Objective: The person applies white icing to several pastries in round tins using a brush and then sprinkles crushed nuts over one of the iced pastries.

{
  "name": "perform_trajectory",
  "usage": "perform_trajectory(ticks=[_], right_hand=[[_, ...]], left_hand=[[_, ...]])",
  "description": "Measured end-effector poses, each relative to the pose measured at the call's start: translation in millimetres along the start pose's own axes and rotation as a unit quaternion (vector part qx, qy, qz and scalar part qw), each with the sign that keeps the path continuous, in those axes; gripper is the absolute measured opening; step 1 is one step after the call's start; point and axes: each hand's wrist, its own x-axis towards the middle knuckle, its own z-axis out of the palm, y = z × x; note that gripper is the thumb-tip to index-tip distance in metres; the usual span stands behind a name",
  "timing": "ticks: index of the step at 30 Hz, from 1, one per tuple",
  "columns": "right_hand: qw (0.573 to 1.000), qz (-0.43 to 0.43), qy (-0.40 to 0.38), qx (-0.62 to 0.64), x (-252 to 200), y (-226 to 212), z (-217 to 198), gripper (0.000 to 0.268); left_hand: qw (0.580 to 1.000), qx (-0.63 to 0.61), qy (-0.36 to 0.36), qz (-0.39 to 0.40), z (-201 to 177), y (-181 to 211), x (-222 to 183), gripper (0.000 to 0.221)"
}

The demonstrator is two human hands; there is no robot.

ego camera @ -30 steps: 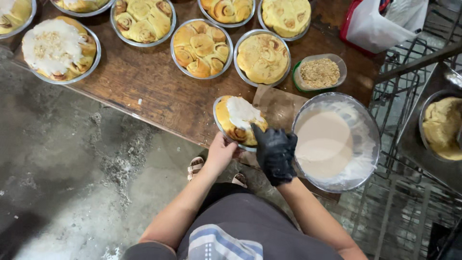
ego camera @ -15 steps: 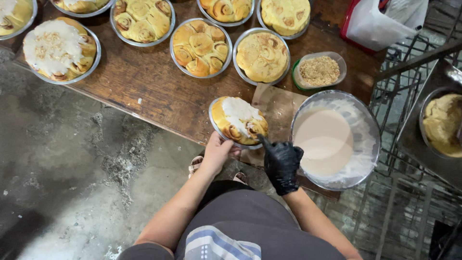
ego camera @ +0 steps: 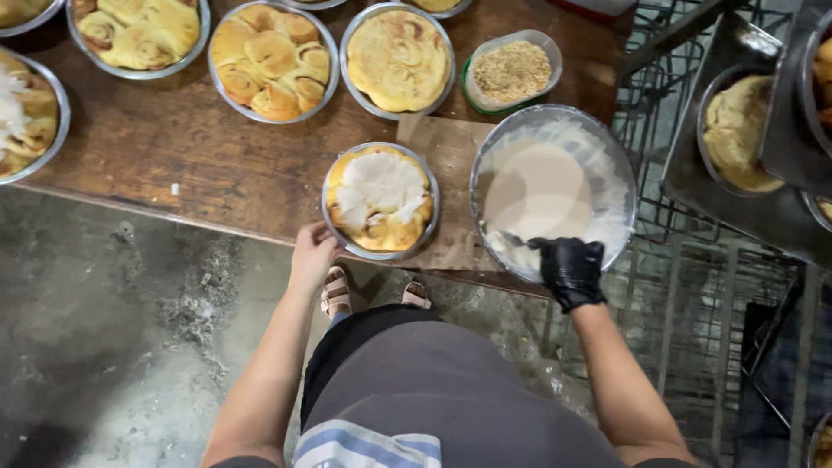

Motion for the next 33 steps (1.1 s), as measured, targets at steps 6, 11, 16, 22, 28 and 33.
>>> perform_trajectory(ticks=[6,11,16,22,28,33], right_hand=[[0.954,0.098,-0.19,0.212,-4,10,-8,0.026],[0.736,0.037,-0.228,0.636,8,0,-8,0.026],[0.932,-0.071,0.012,0.355,38,-113,-25,0.024],[0.923,-0.255,0.272,0.093,47,-181,-44,0.042],[0.947,-0.202,0.231,0.099,63,-185,-43,0.038],[0.923,-0.308,0.149,0.176,59,-188,-57,0.027]], left_hand=[[0.988,-0.021,-0.031,-0.151,21,-37,-28,0.035],[0.98,-0.12,-0.017,-0.158,46,-13,-36,0.034],[0.986,-0.135,-0.06,-0.081,53,26,-50,0.031],[0.994,-0.072,-0.075,-0.033,41,59,-54,0.029],[0.994,-0.071,-0.077,0.004,34,51,-47,0.022],[0.996,-0.054,-0.073,-0.009,25,60,-44,0.019]])
